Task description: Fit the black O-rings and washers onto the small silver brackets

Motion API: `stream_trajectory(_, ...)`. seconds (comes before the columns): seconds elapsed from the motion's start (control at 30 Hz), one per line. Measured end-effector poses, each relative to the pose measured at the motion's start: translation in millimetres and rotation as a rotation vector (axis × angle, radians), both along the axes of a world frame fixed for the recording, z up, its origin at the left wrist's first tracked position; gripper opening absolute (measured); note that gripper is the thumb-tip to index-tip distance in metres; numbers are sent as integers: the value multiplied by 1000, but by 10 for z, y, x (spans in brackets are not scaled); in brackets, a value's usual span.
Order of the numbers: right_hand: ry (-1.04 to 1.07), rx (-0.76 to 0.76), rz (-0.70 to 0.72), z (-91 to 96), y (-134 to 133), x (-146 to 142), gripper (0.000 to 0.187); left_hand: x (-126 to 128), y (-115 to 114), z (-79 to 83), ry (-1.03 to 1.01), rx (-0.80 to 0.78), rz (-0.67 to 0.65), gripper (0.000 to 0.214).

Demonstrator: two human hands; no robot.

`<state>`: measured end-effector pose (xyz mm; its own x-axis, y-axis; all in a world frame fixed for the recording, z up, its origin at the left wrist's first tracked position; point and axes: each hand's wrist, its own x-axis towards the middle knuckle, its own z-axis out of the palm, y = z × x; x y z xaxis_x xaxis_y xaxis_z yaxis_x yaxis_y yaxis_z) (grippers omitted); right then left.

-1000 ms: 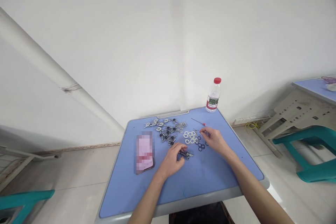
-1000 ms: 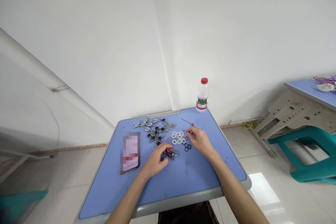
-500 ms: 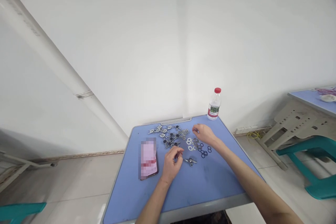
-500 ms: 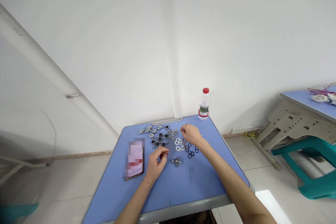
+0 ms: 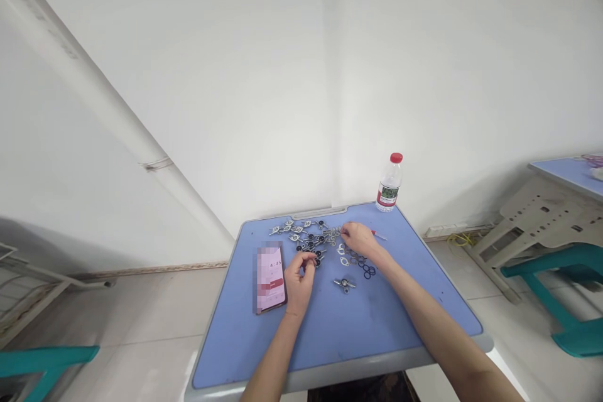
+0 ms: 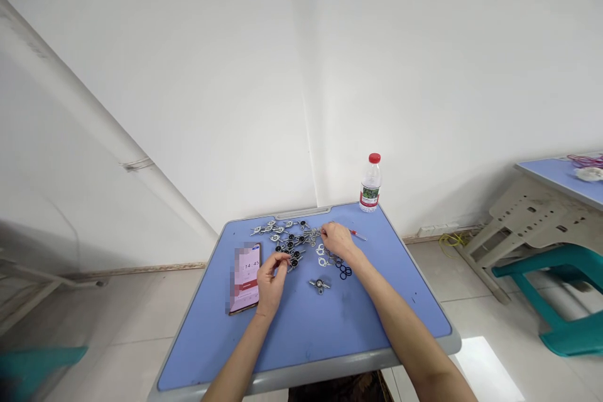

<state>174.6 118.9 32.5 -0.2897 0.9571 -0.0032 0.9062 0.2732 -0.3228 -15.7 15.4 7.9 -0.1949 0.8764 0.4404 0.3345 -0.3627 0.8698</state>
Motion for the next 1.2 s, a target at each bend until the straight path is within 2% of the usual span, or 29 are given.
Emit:
stream_trajectory(0.33,43,-30,36,-26,4,107,19,24,10,34,89,-29,-21,14)
stream_trajectory(0.6,74,-111,93,124,-51,321,11,29,26,33,96,-39,-12,14)
stream_trajectory(0.77,59,-122,52,143,-69,452,20,25,28,36,98,-45,-17,15)
stream_trajectory(1.03,0,-183,42,107,-69,334,14,33,20,51,117,-57,-20,15)
stream_trajectory(1.2,-26,-174,35,110,-88,282,18,34,18,50,132,-57,-19,15)
